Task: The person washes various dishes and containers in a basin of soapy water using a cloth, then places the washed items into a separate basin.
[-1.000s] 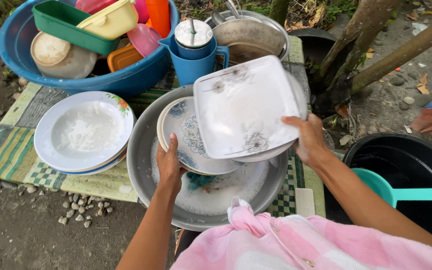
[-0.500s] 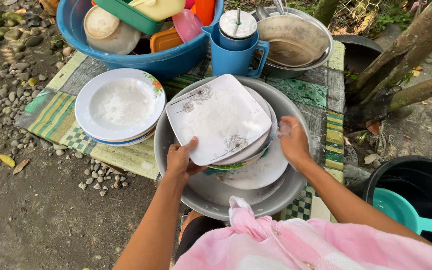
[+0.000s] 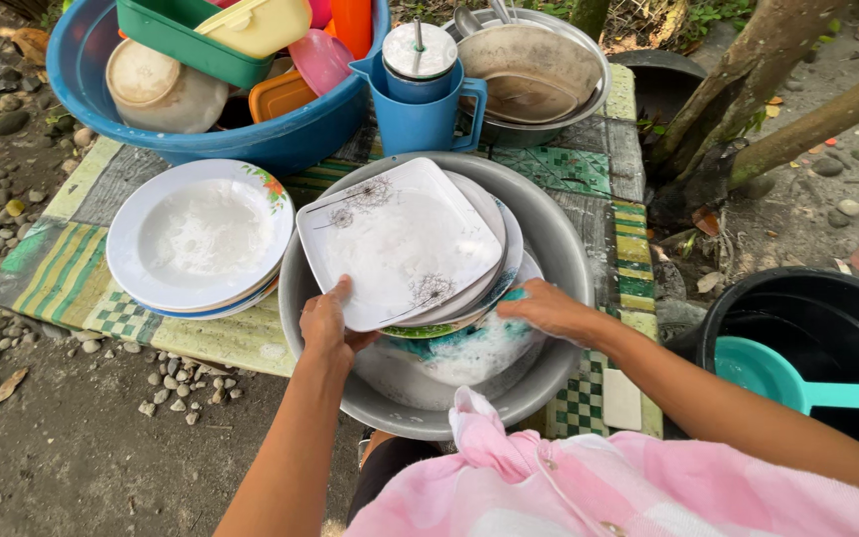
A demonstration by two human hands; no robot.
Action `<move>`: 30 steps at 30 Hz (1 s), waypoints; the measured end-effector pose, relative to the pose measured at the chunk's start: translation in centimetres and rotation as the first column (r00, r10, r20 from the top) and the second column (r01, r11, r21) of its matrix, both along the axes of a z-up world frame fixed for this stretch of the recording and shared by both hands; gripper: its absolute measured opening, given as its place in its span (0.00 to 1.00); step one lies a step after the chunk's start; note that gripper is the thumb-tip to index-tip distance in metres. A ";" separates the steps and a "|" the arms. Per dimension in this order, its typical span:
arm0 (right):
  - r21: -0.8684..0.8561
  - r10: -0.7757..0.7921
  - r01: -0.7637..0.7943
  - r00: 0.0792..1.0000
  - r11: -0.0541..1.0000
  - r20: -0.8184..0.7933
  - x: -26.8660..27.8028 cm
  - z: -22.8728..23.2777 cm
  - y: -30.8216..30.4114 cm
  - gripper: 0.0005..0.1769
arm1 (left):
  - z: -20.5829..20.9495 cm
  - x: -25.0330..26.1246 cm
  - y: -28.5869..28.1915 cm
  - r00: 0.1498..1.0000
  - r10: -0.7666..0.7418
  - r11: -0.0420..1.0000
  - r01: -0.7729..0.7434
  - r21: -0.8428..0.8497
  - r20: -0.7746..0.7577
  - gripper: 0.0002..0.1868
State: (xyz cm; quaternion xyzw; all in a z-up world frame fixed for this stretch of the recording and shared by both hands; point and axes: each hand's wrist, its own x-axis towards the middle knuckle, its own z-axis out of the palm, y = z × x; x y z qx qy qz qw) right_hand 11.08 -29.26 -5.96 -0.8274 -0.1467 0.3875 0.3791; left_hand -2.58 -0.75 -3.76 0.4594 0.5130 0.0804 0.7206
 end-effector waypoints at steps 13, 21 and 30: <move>0.776 0.148 0.362 0.855 0.517 -0.498 0.3 13.0 1.7 0.18 | 3.2 2.4 -5.3 0.903 -0.355 0.358 0.372 0.857 -0.243 0.31; 0.570 -0.073 0.001 0.992 0.822 0.103 -1.0 13.5 2.1 0.22 | 3.6 6.8 -2.8 0.856 -0.162 0.950 0.271 -0.159 0.491 0.36; -0.472 0.102 0.075 0.935 0.878 0.338 -8.7 -1.4 -13.6 0.53 | 2.2 9.8 -1.0 0.933 -0.360 0.842 0.330 0.427 -0.011 0.36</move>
